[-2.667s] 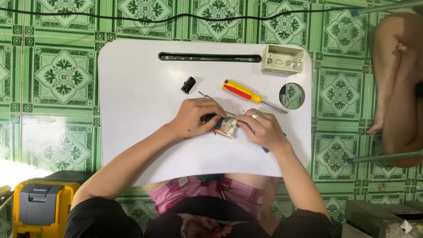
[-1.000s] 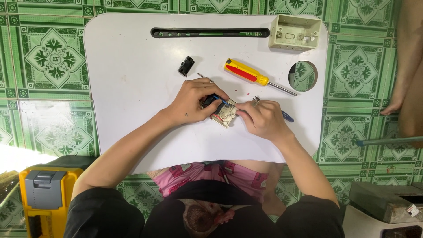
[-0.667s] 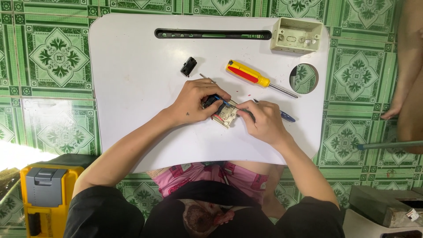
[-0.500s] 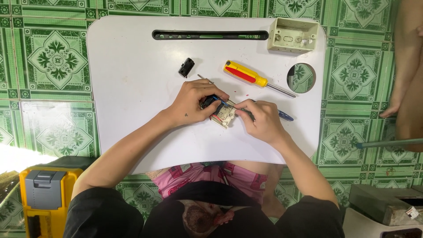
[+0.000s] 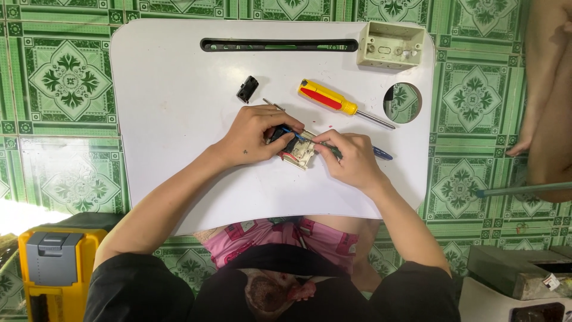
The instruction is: Assembling an electrical switch plate by installing internal components and securing them with screws using a screwdriver.
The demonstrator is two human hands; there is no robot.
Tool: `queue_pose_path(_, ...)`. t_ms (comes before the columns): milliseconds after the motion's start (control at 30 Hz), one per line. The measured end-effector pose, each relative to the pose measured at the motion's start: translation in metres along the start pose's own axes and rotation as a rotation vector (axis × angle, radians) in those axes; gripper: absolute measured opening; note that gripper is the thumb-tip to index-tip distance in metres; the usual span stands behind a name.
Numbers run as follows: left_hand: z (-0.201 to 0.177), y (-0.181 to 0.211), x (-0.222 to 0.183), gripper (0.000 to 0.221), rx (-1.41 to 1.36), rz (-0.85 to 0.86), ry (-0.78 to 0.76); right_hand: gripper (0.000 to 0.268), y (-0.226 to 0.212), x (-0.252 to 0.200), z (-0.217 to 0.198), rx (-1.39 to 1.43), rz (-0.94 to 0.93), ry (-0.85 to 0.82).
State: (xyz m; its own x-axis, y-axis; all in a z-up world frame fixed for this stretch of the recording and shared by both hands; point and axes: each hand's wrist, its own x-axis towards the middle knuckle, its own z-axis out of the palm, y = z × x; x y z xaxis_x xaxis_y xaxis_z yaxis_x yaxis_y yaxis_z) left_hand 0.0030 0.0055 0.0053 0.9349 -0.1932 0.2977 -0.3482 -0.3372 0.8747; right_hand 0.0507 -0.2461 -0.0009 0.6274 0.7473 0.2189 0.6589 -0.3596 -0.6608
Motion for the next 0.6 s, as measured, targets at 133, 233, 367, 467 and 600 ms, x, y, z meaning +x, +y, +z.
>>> queue_pose_path(133, -0.005, 0.001, -0.001, 0.014, 0.021, -0.015, -0.007, 0.005, 0.007, 0.002, -0.011, -0.122, -0.12, 0.053)
queue_pose_path(233, -0.01, 0.008, 0.001, 0.012, -0.032, 0.002, -0.016, 0.009, 0.031, -0.006, -0.014, -0.256, -0.21, 0.18)
queue_pose_path(367, -0.013, 0.004, 0.003, 0.015, -0.146, 0.047, 0.035, 0.01, 0.036, -0.002, -0.02, -0.4, -0.217, 0.25)
queue_pose_path(467, -0.018, -0.008, 0.002, 0.012, -0.085, 0.089, 0.153, 0.012, 0.027, 0.006, -0.021, -0.404, -0.232, 0.26)
queue_pose_path(600, -0.033, -0.005, 0.004, 0.005, 0.589, 0.286, 0.265, 0.019, 0.025, 0.007, -0.016, -0.377, -0.231, 0.271)
